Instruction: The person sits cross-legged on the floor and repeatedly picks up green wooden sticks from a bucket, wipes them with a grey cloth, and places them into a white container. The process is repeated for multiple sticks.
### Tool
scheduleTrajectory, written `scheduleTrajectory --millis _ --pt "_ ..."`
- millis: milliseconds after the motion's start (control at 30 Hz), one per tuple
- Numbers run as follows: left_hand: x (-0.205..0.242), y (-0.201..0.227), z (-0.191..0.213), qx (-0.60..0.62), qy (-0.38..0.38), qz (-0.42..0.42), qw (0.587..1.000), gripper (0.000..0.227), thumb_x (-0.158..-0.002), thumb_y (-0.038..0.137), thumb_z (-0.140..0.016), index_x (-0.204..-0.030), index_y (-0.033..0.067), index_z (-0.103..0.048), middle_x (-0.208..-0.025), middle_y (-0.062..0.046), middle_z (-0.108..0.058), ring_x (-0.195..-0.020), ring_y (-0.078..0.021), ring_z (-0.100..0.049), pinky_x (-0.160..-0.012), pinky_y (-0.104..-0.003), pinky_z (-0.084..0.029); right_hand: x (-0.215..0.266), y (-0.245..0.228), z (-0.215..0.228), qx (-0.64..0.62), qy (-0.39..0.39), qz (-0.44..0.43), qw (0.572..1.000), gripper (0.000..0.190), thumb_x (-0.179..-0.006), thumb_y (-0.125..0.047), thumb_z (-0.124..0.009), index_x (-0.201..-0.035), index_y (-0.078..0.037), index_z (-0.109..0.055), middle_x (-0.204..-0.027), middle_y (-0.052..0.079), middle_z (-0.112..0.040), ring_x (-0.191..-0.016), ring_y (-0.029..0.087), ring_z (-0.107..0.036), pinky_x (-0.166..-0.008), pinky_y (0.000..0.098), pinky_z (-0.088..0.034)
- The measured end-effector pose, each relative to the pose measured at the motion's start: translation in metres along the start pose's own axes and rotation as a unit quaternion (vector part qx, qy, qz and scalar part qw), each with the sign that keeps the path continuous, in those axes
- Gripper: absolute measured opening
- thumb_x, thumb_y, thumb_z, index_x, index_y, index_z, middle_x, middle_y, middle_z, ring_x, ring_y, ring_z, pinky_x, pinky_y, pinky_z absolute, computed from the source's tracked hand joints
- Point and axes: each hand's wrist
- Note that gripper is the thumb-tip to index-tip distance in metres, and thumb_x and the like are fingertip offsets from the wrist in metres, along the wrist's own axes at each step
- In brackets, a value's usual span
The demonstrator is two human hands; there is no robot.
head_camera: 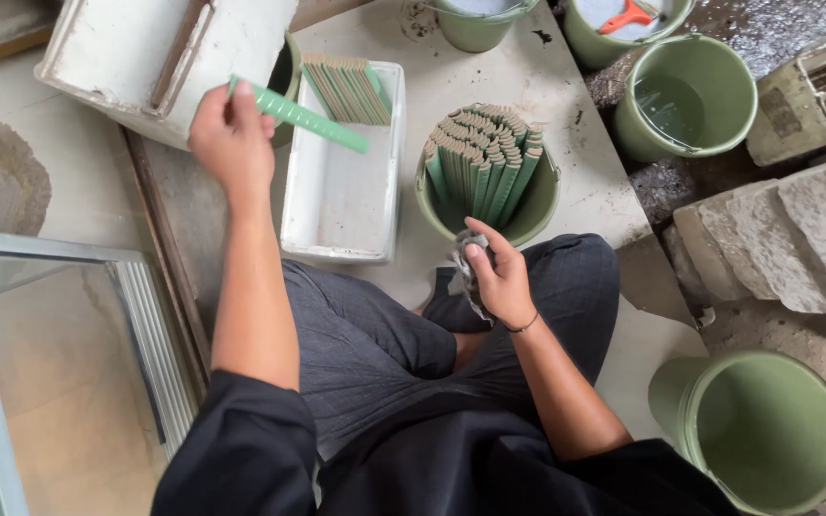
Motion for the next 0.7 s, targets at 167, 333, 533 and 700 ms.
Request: scheduleTrajectory --millis 167,333,533,700 --pt "-0.019 -0.133 -0.073 -0.162 -0.070 -0.079 0.981 0.009 -0.095 0.020 -0.068 -0.097 0.0110 -0.070 -0.076 -0.010 -0.076 -0.068 -0.0350 -0.067 -0.061 -0.048 -0.049 0.003 0.002 -0.003 -0.021 -0.002 -0.022 1.000 0.042 -0.101 -0.032 -0.060 -0.137 -0.009 -0.065 -0.111 0.001 -0.073 -0.097 0.011 -0.065 -0.088 0.0293 -0.052" --pt "-0.023 -0.198 -0.123 -0.275 -0.159 -0.035 0.948 0.011 -0.101 0.021 -0.064 -0.093 0.0131 -0.061 -0.072 -0.007 -0.063 -0.061 -0.0329 -0.058 -0.043 -0.049 -0.038 -0.003 0.004 -0.006 -0.056 -0.001 -0.042 0.998 0.041 -0.100 -0.029 -0.062 -0.134 -0.007 -0.066 -0.113 0.003 -0.073 -0.101 0.012 -0.066 -0.092 0.0278 -0.053" --pt "-0.043 -0.241 -0.150 -0.348 -0.145 -0.054 0.925 0.016 -0.102 0.025 -0.067 -0.090 0.0143 -0.062 -0.075 -0.004 -0.059 -0.059 -0.0265 -0.062 -0.038 -0.043 -0.046 -0.015 0.013 -0.008 -0.058 0.012 -0.074 0.996 0.039 -0.100 -0.027 -0.064 -0.133 -0.007 -0.067 -0.100 -0.002 -0.070 -0.089 0.007 -0.061 -0.084 0.0237 -0.051" --pt "-0.044 -0.256 -0.159 -0.334 -0.101 -0.130 0.928 0.012 -0.099 0.025 -0.072 -0.098 0.0133 -0.070 -0.072 -0.001 -0.062 -0.057 -0.0218 -0.063 -0.038 -0.038 -0.047 -0.020 0.023 -0.016 -0.047 0.008 -0.079 0.996 0.038 -0.099 -0.025 -0.065 -0.132 -0.007 -0.068 -0.110 0.000 -0.073 -0.097 0.008 -0.064 -0.091 0.0239 -0.051"
Point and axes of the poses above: each hand's wrist, its own x-axis away from the middle knuckle, its own z-axis out of the back of the hand, y = z × x
